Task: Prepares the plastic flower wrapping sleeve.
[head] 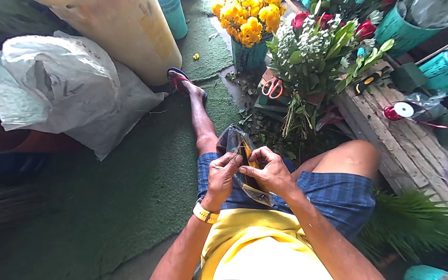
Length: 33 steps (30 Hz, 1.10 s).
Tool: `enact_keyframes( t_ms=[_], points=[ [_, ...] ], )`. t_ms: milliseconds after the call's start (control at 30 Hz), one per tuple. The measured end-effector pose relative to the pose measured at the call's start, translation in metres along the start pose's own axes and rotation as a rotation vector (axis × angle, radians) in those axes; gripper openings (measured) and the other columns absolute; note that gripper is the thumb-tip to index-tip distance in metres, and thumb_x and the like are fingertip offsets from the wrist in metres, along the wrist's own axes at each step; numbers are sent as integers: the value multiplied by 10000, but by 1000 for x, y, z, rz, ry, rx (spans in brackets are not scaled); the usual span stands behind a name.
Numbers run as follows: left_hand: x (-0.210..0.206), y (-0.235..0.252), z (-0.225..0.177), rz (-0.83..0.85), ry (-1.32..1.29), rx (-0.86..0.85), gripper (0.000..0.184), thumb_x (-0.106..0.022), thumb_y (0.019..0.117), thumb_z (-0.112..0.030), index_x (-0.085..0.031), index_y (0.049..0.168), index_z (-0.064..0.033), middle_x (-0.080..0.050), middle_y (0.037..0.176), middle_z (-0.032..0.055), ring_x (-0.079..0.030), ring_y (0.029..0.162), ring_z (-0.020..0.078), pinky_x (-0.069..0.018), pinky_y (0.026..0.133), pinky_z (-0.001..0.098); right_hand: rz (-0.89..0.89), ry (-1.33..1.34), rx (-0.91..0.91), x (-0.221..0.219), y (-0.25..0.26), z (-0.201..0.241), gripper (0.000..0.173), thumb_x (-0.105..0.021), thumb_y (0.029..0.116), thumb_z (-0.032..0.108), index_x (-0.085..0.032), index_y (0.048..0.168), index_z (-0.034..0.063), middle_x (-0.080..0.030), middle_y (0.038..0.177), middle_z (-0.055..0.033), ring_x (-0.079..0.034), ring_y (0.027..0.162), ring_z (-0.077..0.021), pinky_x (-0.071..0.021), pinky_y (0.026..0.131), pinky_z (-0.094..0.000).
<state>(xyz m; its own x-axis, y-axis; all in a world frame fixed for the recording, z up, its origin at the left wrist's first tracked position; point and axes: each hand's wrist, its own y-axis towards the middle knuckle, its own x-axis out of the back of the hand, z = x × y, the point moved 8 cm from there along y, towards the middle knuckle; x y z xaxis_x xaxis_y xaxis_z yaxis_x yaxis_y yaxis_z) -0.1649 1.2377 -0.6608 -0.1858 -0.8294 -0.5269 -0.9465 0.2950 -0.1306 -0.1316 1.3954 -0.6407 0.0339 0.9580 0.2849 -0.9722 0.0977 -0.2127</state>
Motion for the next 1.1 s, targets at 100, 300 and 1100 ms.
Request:
enact_keyframes(
  t_ms=[100, 300, 1100],
  points=[
    [1, 0, 2, -11, -2, 18, 130, -680, 966, -74, -732, 887, 16, -684, 847, 101, -642, 774, 147, -575, 761, 336, 3, 19, -8, 0, 0, 0, 427, -886, 751, 480, -707, 970, 160, -659, 1010, 11, -634, 869, -94, -560, 755, -283],
    [0, 0, -2, -25, -3, -4, 115, -673, 964, -46, -723, 901, 38, -690, 870, 125, -671, 792, 179, -605, 782, 370, 23, 128, 10, -1, 0, -1, 355, -886, 786, 390, -727, 969, 131, -683, 1012, -15, -661, 884, -116, -588, 763, -282],
    [-1, -1, -3, -67, 64, -45, 111, -660, 969, -34, -711, 927, 54, -691, 849, 141, -668, 738, 173, -603, 723, 348, -33, -1, 45, 3, -4, 2, 352, -850, 818, 442, -753, 990, 151, -691, 1023, 2, -672, 890, -88, -598, 769, -264]
  ],
)
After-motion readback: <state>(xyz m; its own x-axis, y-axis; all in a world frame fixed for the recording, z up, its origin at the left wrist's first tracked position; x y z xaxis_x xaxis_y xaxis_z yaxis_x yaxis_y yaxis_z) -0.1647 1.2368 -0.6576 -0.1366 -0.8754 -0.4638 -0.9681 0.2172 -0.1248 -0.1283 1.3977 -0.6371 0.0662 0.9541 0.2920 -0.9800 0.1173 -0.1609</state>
